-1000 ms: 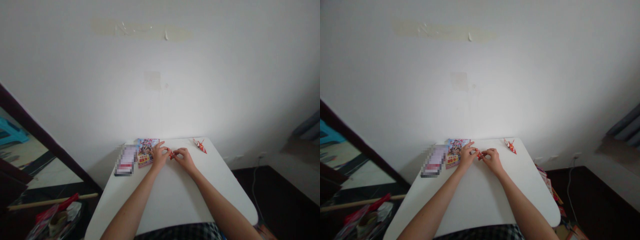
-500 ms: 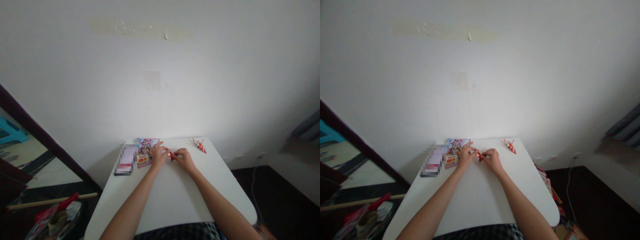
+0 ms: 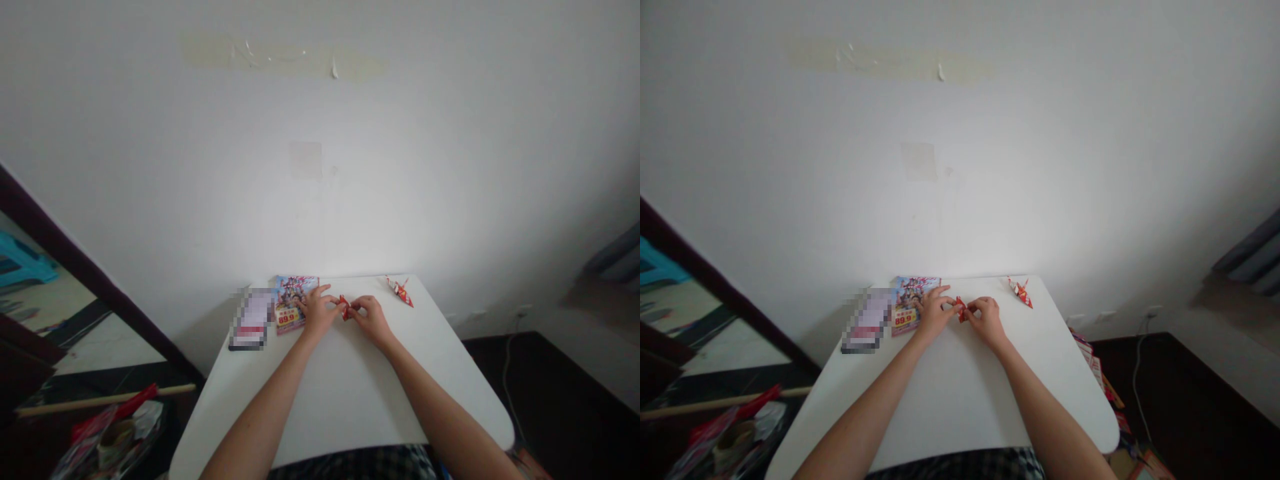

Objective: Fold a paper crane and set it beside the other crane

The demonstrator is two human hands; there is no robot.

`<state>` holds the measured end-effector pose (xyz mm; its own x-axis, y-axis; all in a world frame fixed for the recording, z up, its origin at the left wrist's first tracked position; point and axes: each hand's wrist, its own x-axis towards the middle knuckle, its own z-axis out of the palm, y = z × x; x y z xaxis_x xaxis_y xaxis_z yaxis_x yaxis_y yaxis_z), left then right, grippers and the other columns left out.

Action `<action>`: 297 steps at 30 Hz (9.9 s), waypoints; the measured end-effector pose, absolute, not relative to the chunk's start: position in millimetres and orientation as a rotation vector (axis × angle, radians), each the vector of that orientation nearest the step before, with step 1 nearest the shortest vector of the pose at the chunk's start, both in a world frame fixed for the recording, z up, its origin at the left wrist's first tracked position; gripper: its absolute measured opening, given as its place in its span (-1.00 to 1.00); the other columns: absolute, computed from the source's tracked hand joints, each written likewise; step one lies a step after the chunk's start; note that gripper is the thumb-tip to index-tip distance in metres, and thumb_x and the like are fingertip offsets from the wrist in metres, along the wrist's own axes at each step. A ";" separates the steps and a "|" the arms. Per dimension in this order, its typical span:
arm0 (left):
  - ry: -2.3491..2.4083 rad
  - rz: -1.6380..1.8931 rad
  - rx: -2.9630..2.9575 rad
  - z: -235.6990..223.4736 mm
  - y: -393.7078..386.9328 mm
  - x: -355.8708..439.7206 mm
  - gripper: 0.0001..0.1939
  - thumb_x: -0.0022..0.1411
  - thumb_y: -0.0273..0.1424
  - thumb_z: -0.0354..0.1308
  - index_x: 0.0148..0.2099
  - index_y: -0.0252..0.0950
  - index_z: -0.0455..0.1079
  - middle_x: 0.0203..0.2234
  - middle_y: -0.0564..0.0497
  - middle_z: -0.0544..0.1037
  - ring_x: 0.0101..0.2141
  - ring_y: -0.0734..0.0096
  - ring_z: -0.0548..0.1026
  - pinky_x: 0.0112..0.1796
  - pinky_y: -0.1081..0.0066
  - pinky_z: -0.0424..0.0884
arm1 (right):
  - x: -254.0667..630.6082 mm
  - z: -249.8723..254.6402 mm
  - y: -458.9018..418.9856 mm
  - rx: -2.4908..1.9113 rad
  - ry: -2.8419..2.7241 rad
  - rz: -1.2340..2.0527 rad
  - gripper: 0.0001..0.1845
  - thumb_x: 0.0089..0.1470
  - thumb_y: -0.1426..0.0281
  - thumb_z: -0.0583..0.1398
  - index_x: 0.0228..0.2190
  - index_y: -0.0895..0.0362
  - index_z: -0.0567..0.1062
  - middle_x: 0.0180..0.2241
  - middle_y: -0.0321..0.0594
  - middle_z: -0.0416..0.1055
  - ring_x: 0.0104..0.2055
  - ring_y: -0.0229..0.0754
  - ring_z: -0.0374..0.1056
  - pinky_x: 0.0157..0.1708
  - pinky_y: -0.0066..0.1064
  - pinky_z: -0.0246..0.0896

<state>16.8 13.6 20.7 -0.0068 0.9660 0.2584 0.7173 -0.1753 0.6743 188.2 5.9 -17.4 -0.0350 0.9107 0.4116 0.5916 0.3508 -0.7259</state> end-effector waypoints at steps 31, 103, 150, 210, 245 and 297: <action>1.784 0.764 2.326 1.8 11.1 11.4 -0.88 0.19 -0.21 0.28 -0.24 0.14 0.64 0.30 0.16 0.33 0.30 -0.19 0.13 0.18 -0.52 -0.48 | 181.8 -26.6 3.5 -1.706 -1.751 0.082 -0.76 0.14 0.22 0.26 -0.17 0.05 0.53 -0.13 -0.10 0.47 0.03 0.05 0.24 0.10 -0.13 0.00; 1.774 0.886 2.140 0.9 18.6 15.2 -0.90 0.11 -0.27 0.37 -0.26 -0.05 0.64 0.13 0.00 0.52 0.25 -0.06 0.26 0.26 -0.46 -0.23 | 184.6 -16.7 4.1 -1.718 -1.777 0.264 -0.73 0.11 0.31 0.29 -0.11 -0.04 0.61 -0.07 -0.17 0.49 0.09 0.02 0.23 0.13 -0.24 0.00; 1.573 0.736 2.303 4.5 24.3 -2.6 -0.91 0.14 -0.22 0.34 -0.34 -0.06 0.63 0.12 0.05 0.52 0.27 0.03 0.21 0.30 -0.25 -0.28 | 195.8 -6.5 4.6 -1.503 -1.917 0.385 -0.84 0.06 0.44 0.27 -0.34 -0.04 0.66 -0.19 -0.24 0.61 0.24 0.02 0.22 0.29 -0.02 -0.07; 1.547 0.737 2.377 6.8 16.1 -0.5 -0.86 0.14 -0.22 0.35 -0.21 0.01 0.63 0.13 0.03 0.52 0.25 0.00 0.27 0.29 -0.35 -0.36 | 197.2 -0.2 3.4 -1.581 -1.830 0.583 -0.87 0.07 0.31 0.27 -0.34 -0.07 0.65 -0.09 -0.24 0.59 0.28 0.06 0.21 0.27 0.38 -0.60; 1.544 0.673 2.509 12.6 11.2 -1.9 -0.88 0.19 -0.12 0.29 -0.28 0.06 0.63 0.14 0.11 0.51 0.26 -0.04 0.24 0.22 -0.47 -0.48 | 192.2 -12.6 13.2 -1.658 -1.739 0.515 -0.84 0.03 0.29 0.25 -0.35 -0.04 0.65 -0.09 -0.18 0.55 0.22 0.03 0.25 0.30 0.26 -0.54; 1.596 0.586 2.477 19.2 8.0 3.3 -0.84 0.19 -0.13 0.24 -0.32 0.01 0.63 0.34 0.20 0.27 0.30 -0.11 0.20 0.24 -0.42 -0.47 | 188.5 -10.8 8.6 -1.615 -1.746 0.526 -0.92 0.02 0.31 0.24 -0.42 -0.01 0.57 -0.15 -0.31 0.56 0.18 -0.03 0.24 0.30 0.23 -0.57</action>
<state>3.3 8.0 19.2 0.3623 0.8987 0.2472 0.8452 -0.4285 0.3193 188.5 8.6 -10.8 0.0135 0.9770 0.2127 0.6970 0.1433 -0.7026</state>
